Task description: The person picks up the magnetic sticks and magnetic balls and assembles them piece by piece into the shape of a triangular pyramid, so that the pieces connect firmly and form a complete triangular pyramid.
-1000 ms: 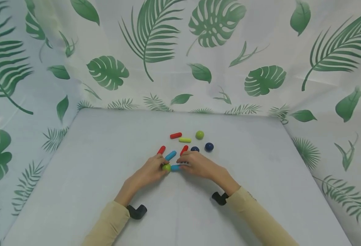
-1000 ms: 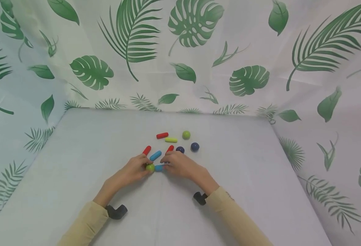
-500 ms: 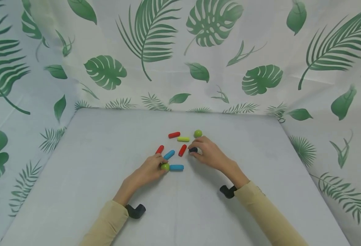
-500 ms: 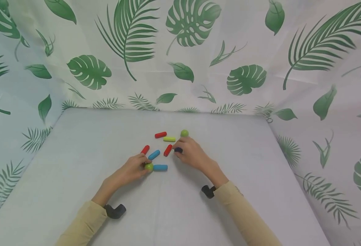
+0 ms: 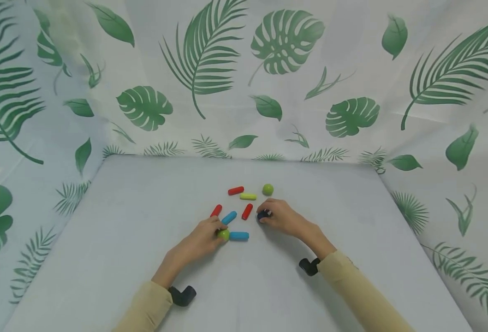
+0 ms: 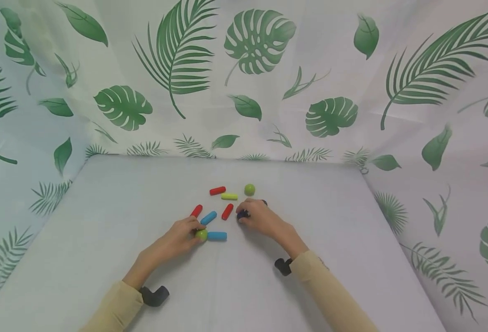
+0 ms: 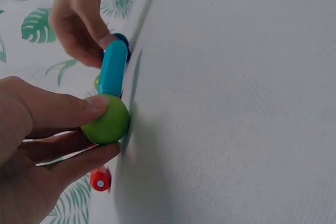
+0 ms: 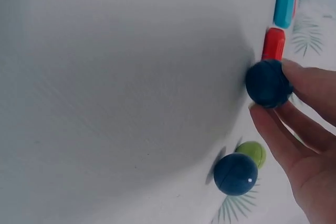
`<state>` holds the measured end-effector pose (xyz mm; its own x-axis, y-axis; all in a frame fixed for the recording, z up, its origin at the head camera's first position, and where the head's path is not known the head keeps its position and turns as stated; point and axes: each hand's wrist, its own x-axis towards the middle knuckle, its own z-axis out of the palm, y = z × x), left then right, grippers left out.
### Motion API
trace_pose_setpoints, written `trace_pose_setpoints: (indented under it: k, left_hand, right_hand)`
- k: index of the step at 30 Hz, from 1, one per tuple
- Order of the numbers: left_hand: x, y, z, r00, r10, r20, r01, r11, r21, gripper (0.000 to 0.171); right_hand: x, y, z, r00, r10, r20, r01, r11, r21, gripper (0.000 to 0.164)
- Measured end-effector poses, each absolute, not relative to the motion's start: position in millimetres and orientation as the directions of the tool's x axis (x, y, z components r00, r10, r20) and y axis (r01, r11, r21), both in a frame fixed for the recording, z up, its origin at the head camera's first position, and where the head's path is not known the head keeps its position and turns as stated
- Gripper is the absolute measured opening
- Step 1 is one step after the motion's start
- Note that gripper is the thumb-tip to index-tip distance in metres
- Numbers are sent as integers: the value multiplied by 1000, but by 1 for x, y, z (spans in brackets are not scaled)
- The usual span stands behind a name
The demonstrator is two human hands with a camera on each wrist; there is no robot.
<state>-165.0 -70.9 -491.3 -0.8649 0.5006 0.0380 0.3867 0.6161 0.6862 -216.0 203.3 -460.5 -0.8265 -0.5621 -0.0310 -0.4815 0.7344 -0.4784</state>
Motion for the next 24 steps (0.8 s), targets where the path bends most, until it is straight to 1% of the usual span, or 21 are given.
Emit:
trace_pose_setpoints:
  k: [5,10,13,17,20,24]
  left_hand:
    - [-169,-72,-489,-862,505,35,389,616,685,28]
    - [-172,-73,-487,-866,499,18,370,617,695,29]
    - [-175,-73,-487,-868,497,11,367,625,690,30]
    - [-178,-72,-485,-860,509,36,395,620,678,28]
    - [-178,-71,-486,-854,516,65,418,608,675,25]
    - [-172,-71,-491,-853,520,52,416,615,670,25]
  right_hand:
    - [-207,203,-456,-797,-600,-67,-499,718,-485,25]
    - [-201,202,-452,-756,-646,-104,-510,681,-526,27]
    - [-199,199,-452,-745,-655,-130,-491,670,-557,30]
    - [-197,195,-452,-726,-672,-149,-485,653,-582,31]
    - [-195,192,-452,-720,-680,-138,-494,643,-585,30]
    - [-188,190,-454,-712,-684,-158,-497,650,-575,30]
